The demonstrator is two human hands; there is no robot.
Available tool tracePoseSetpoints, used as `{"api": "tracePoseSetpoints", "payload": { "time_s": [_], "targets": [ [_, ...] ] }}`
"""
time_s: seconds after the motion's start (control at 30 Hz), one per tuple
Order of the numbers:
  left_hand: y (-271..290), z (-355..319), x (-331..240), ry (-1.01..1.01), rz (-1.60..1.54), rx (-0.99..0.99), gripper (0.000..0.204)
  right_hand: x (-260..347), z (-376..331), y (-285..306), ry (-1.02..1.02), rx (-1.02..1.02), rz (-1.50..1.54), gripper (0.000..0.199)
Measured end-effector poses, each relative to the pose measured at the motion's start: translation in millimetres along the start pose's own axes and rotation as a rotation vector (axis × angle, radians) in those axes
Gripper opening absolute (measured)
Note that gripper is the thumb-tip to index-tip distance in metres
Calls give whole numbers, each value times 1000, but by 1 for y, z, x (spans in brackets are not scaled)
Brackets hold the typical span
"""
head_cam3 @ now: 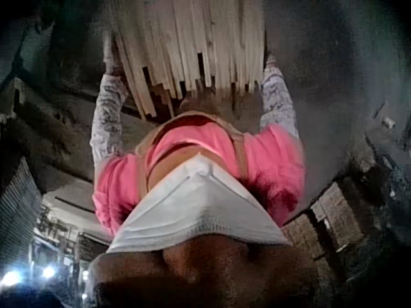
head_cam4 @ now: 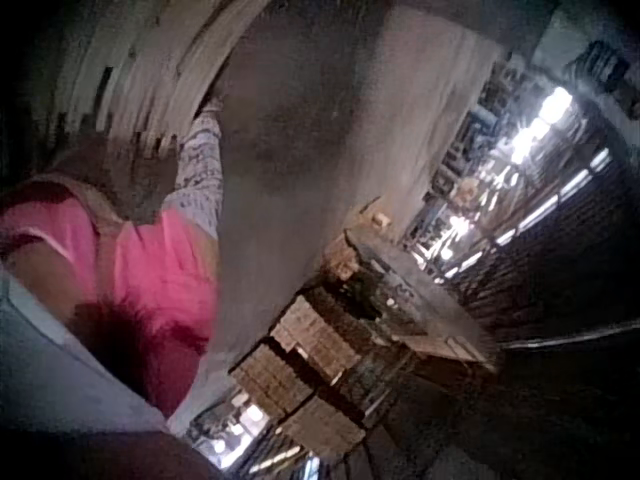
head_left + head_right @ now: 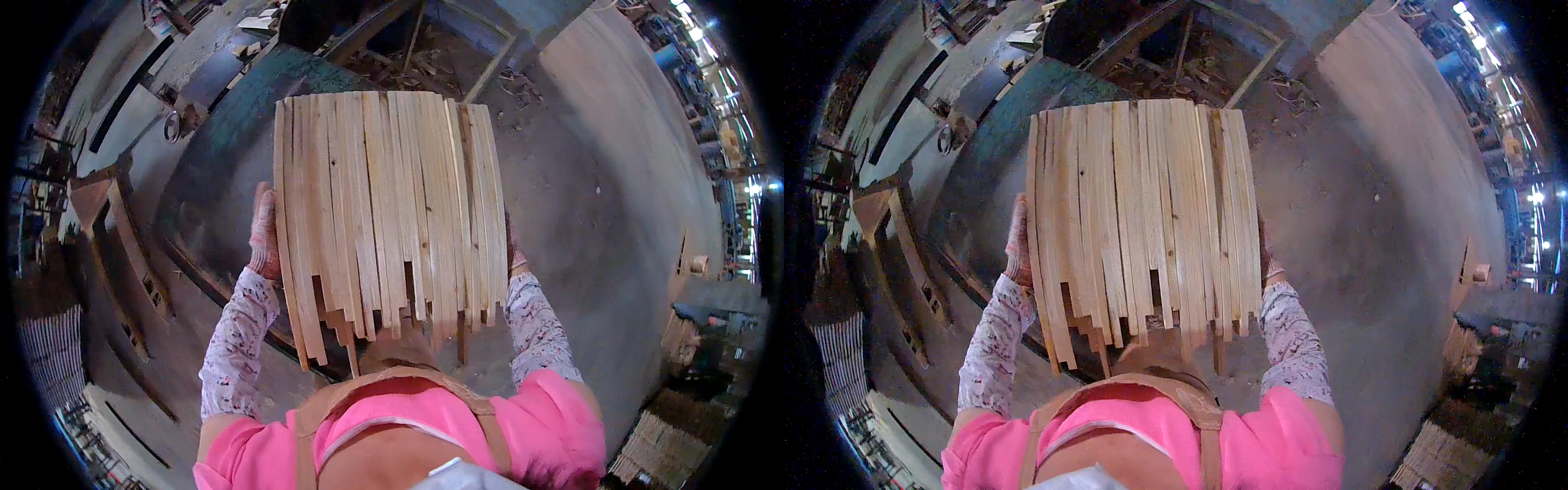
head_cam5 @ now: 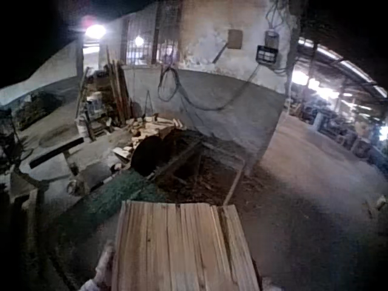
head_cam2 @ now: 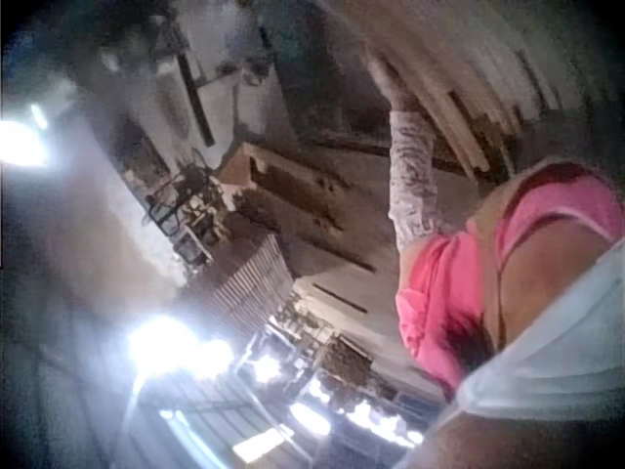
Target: The person gathers and stacks thin wooden planks on a metal table, aligning them into neat piles. They repeatedly pick up planks from a disorganized pile, arrange them, and move the stacks to a different location on the table or floor.
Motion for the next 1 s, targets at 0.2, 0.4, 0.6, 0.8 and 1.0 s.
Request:
{"api": "tracePoseSetpoints", "payload": {
  "time_s": [0.2, 0.4, 0.6, 0.8, 1.0],
  "targets": [
    [10, -7, -10, 177, 62, 9, 88, 11, 30, -21, -108, 133, 217, 70],
    [25, -2, 1, 167, 23, -26, 93, 52, 65, -37, -142, 209, 218, 71],
    [22, 23, 6, 41, 22, 115, 73, 104, 109, -44, -116, 272, 148, 73],
    [12, -5, -36, -301, 314, 222, 77, 164, 154, -59, 18, 379, 108, 74],
    [3, -56, -60, -440, 536, 127, 72, 216, 207, -91, 134, 568, 115, 76]
  ]
}}
Point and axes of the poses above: each hand's wrist, its own z-axis towards the middle knuckle, its own y-axis out of the back of the hand, x = y × z, the point moved 2 cm from there along z, towards the middle knuckle, and after that the axes turned 13 degrees about x, right-handed, at the moved point
